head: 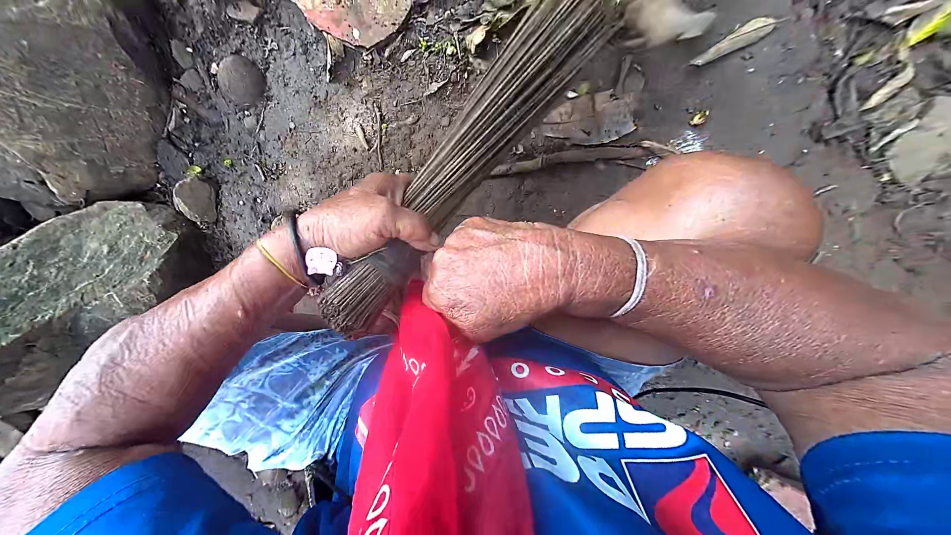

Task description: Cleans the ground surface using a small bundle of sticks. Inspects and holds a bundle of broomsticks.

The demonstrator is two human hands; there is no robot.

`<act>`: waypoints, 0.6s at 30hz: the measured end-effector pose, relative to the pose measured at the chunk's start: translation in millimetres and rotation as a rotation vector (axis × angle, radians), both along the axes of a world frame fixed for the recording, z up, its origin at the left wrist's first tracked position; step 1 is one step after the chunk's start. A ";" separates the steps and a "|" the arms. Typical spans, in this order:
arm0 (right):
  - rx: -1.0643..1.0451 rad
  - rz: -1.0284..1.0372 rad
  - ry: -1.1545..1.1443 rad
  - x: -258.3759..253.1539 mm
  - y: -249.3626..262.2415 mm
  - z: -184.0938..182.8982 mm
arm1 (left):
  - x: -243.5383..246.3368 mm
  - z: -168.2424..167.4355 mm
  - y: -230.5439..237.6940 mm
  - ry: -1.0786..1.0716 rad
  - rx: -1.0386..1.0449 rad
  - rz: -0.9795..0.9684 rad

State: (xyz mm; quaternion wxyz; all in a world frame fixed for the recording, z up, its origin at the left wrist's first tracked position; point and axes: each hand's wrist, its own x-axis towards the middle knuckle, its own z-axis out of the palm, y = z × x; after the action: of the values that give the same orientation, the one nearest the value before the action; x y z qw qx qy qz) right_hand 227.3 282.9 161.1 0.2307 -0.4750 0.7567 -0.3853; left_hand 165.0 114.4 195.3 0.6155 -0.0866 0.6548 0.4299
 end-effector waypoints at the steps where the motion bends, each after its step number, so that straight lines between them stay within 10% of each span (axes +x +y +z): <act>1: 0.024 0.001 -0.003 -1.1 0.7 0.9 | -2.0 4.3 -2.4 0.040 -0.061 -0.004; 10: 0.004 -0.059 0.074 -3.5 11.2 8.2 | -18.2 -76.3 -81.5 0.040 -0.594 0.434; 18: -0.211 -0.250 0.199 -13.9 12.2 14.0 | -11.4 -52.8 11.4 0.160 0.057 -0.048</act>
State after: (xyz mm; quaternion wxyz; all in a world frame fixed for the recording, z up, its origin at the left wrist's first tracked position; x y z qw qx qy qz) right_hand 213.5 295.1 175.1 0.0540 -0.4345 0.7843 -0.4395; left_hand 153.5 125.8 142.5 0.5735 -0.0190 0.6913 0.4391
